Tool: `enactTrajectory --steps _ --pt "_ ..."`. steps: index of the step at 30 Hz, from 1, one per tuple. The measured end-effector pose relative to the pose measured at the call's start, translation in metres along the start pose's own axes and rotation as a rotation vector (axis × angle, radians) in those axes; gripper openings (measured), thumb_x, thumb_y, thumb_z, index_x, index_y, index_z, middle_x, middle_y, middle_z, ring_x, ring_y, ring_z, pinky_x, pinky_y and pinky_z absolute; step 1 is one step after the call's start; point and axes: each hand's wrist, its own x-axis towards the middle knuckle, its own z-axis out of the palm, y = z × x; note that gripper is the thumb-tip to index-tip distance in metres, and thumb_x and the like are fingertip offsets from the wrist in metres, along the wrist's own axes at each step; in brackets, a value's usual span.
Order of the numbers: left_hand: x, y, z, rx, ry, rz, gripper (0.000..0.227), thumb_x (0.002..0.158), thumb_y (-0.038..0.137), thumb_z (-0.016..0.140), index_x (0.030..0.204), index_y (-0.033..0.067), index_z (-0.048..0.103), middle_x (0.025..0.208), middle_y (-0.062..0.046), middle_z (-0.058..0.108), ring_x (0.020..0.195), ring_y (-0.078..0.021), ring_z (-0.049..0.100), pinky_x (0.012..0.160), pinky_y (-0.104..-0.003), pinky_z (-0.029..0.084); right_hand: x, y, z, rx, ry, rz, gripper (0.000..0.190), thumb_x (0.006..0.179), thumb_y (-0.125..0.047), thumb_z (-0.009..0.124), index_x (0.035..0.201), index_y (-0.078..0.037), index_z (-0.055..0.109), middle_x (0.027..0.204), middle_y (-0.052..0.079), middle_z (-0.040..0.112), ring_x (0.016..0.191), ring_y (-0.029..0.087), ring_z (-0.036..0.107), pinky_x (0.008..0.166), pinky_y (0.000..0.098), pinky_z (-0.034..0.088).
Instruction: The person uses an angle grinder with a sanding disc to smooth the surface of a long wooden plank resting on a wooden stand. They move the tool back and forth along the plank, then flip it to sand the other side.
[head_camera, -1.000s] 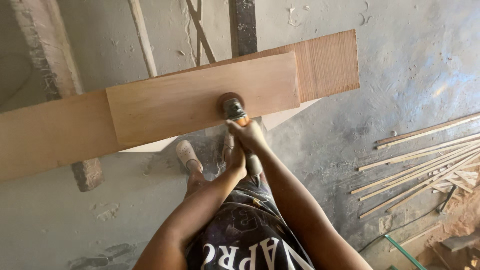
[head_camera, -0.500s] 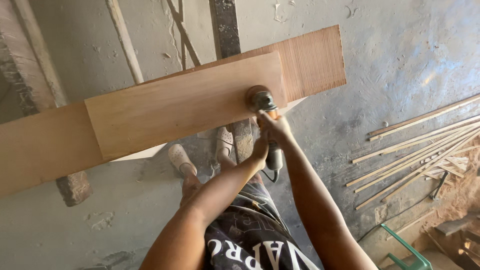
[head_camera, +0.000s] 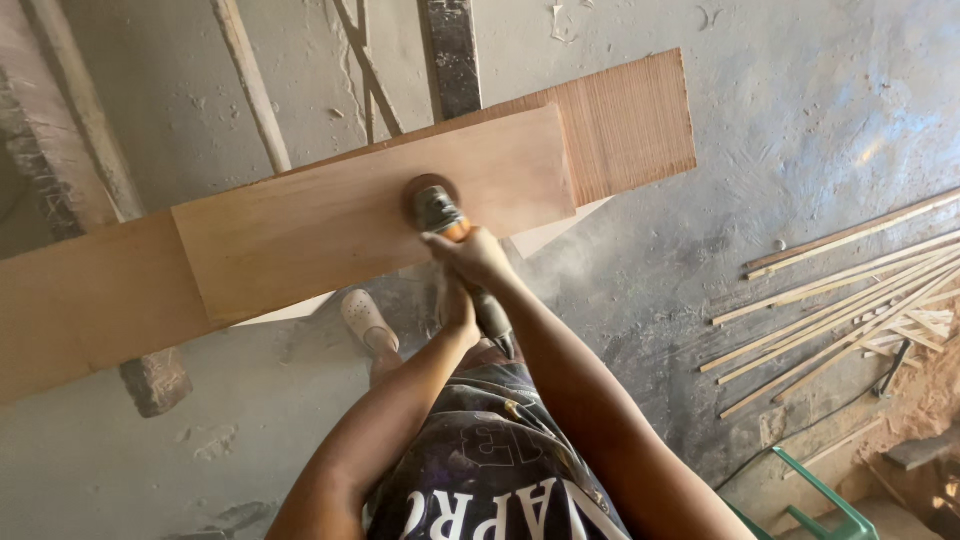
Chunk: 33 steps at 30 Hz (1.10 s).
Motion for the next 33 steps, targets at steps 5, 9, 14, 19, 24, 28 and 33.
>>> enactTrajectory --steps 5,9,14,19,24,28,33 --pt "-0.013 -0.009 -0.002 -0.016 0.031 -0.016 0.079 0.099 0.073 0.031 0.126 0.0026 0.055 0.103 -0.011 0.071 0.089 -0.0220 0.070 0.081 -0.042 0.058 -0.014 -0.006 0.003 -0.161 -0.069 -0.078 0.055 0.078 -0.057 0.079 0.095 -0.005 0.076 0.082 0.012 0.076 0.075 0.021 0.074 0.072 0.0366 0.059" --pt "-0.017 -0.042 0.053 0.091 -0.104 -0.121 0.080 0.099 0.074 0.032 0.129 0.0033 0.055 0.107 -0.011 0.070 0.094 -0.0219 0.070 0.084 -0.042 0.057 -0.009 0.047 -0.048 0.021 0.037 0.106 0.046 0.078 -0.049 0.077 0.092 -0.005 0.079 0.082 0.008 0.078 0.073 0.015 0.075 0.069 0.0318 0.060" --pt "-0.007 -0.051 0.095 0.163 -0.221 -0.161 0.081 0.098 0.074 0.032 0.132 0.0043 0.055 0.111 -0.011 0.070 0.099 -0.0218 0.069 0.088 -0.042 0.055 0.002 0.091 -0.089 0.416 0.200 0.050 0.042 0.087 -0.043 0.075 0.094 -0.001 0.075 0.080 0.008 0.074 0.067 0.014 0.069 0.062 0.0307 0.057" --pt "-0.019 -0.053 0.068 0.059 -0.032 -0.079 0.082 0.098 0.075 0.032 0.135 0.0053 0.055 0.115 -0.010 0.070 0.105 -0.0217 0.069 0.092 -0.042 0.054 0.007 0.089 -0.055 0.105 0.088 -0.044 0.047 0.082 -0.048 0.079 0.096 -0.003 0.075 0.079 0.008 0.076 0.069 0.013 0.072 0.066 0.0303 0.057" --pt "-0.012 -0.050 0.115 0.088 -0.103 -0.118 0.084 0.097 0.076 0.032 0.139 0.0062 0.054 0.119 -0.010 0.069 0.111 -0.0216 0.068 0.096 -0.043 0.052 0.017 0.097 -0.096 0.187 0.120 0.099 0.052 0.078 -0.052 0.077 0.095 -0.003 0.076 0.080 0.007 0.076 0.070 0.015 0.073 0.065 0.0320 0.060" --pt "0.005 -0.022 0.161 0.165 -0.245 -0.166 0.085 0.097 0.076 0.033 0.142 0.0070 0.054 0.122 -0.010 0.069 0.115 -0.0215 0.068 0.100 -0.043 0.051 0.043 0.096 -0.141 0.261 0.209 0.091 0.056 0.081 -0.055 0.074 0.094 -0.001 0.074 0.078 0.009 0.073 0.069 0.017 0.073 0.063 0.0329 0.060" --pt "0.003 0.009 0.171 0.142 -0.288 -0.115 0.080 0.092 0.076 0.037 0.129 0.0079 0.058 0.098 -0.010 0.071 0.077 -0.0229 0.071 0.065 -0.039 0.059 0.054 0.086 -0.144 0.305 0.225 0.025 0.055 0.082 -0.056 0.075 0.092 -0.001 0.073 0.076 0.009 0.072 0.067 0.017 0.071 0.061 0.0324 0.059"
